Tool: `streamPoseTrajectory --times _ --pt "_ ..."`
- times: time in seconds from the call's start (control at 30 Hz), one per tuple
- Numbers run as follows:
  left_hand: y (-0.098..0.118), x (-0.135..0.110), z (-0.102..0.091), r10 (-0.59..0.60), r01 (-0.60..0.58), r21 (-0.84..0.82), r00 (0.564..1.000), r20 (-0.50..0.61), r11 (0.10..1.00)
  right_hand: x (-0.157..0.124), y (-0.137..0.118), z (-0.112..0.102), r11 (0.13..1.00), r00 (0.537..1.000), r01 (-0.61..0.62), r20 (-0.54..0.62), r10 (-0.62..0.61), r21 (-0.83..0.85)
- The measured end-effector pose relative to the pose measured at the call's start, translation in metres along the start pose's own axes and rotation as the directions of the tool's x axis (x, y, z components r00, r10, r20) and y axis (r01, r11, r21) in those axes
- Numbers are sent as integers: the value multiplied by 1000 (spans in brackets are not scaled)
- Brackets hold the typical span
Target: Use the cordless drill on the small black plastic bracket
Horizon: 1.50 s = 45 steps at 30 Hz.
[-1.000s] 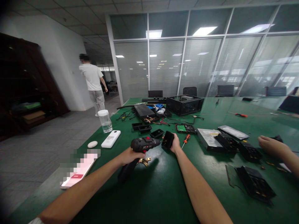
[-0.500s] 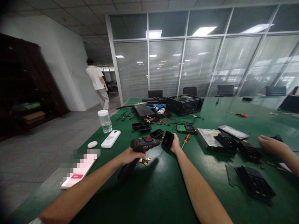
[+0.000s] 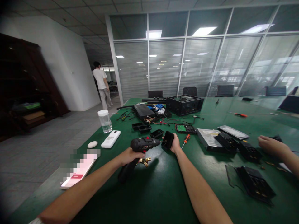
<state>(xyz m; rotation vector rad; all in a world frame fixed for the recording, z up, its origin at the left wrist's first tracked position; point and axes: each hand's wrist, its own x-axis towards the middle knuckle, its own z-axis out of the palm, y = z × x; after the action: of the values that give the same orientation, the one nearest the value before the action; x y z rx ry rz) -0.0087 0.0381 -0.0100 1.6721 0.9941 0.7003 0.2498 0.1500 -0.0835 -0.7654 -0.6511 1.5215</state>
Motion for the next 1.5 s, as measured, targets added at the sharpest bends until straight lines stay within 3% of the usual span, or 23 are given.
streamPoseTrajectory --times 0.7,1.5 --pt "1 0 0 -15 16 -44 1000 19 999 2 1 -1 1000 1000 5 4 -5 2" --pt "1 -2 1 129 -131 82 991 29 988 2 1 -1 1000 1000 12 20 -12 -13"
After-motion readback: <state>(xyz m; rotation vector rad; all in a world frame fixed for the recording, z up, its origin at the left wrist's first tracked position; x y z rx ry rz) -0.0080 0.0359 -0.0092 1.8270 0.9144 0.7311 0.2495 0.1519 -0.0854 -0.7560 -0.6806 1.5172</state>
